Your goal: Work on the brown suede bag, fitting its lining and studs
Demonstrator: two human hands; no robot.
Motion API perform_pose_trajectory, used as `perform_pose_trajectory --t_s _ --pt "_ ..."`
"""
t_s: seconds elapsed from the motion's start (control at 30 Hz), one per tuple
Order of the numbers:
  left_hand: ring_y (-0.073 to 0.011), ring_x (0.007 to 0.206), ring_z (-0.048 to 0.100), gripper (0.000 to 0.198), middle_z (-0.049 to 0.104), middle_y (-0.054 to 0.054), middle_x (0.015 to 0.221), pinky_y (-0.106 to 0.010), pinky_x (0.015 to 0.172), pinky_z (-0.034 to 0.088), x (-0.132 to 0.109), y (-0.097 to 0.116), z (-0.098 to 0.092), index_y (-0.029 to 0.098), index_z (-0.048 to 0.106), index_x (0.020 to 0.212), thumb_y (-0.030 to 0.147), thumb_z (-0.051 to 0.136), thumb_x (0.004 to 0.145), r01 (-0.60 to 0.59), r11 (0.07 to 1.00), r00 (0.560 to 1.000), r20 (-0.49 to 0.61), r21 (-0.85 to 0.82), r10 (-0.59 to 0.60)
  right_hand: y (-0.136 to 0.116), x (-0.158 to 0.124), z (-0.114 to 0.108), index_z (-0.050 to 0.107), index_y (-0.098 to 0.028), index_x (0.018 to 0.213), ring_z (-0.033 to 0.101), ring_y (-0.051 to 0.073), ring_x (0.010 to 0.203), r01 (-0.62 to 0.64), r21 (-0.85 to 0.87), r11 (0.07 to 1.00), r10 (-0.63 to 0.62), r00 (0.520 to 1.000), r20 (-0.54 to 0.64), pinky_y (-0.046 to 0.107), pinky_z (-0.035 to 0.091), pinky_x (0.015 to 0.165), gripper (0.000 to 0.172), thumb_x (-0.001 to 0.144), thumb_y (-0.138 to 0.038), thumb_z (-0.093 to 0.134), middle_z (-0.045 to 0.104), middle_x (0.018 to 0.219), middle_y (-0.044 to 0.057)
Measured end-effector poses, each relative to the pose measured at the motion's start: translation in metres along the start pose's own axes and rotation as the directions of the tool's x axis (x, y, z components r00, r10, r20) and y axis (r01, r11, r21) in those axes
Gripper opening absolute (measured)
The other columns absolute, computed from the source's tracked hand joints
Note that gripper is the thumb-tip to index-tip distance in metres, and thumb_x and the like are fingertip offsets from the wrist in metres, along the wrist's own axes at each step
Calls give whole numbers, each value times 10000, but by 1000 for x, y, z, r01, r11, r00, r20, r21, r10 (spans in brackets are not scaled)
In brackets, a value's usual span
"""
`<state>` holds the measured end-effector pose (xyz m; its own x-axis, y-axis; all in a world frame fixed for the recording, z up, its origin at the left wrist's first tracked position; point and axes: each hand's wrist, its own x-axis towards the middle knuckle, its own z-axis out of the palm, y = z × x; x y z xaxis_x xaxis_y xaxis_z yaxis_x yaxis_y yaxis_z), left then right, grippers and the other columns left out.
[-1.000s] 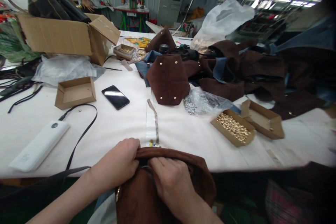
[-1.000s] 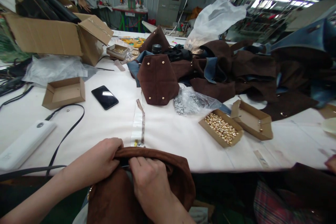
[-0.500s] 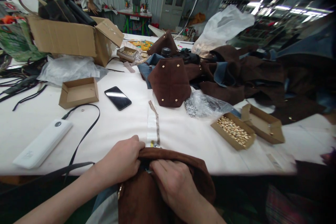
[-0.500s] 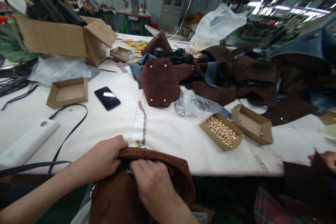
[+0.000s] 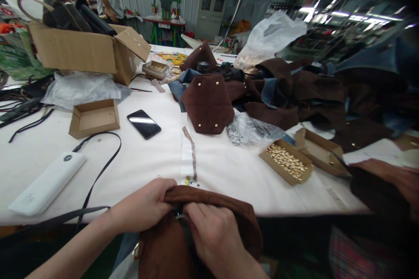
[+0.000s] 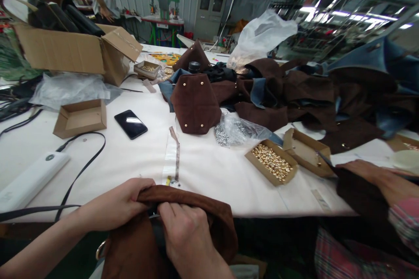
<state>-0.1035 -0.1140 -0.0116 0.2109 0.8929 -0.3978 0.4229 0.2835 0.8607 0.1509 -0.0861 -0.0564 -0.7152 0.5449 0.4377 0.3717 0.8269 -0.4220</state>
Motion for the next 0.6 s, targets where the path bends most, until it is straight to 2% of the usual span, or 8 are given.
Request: perform_pose_trajectory --t_s 0.1,0.23,0.43,0.6 --pt "-160 825 561 145 653 23 874 -324 714 398 5 -6 0 155 678 963 258 679 861 24 994 999 41 -106 -19 4 -2 2 593 -237 1018 596 224 747 -5 26 1000 5 1000 11 396 286 703 179 1127 -108 533 620 846 -10" --pt "-134 741 503 160 593 28 814 -304 639 339 7 -9 -1 153 658 934 212 656 785 59 984 995 91 -170 -44 7 -3 1 596 -239 1047 634 202 761 7 60 998 -8 1000 7 377 321 721 167 1147 -122 532 637 865 -21" --pt "-142 763 557 164 626 17 826 -291 694 377 4 -18 0 169 671 966 207 674 806 63 968 996 78 -244 -45 9 -4 3 574 -244 1039 630 179 701 32 45 998 -31 999 -33 379 330 695 190 1211 -215 496 631 829 -33" --pt "-170 828 623 337 697 -1 917 -288 711 416 0 -17 0 169 747 1048 149 635 731 62 971 996 75 -233 -46 11 -7 3 573 -247 1081 641 174 694 35 42 999 -34 999 -16 362 338 672 156 1202 -185 498 642 831 -40"
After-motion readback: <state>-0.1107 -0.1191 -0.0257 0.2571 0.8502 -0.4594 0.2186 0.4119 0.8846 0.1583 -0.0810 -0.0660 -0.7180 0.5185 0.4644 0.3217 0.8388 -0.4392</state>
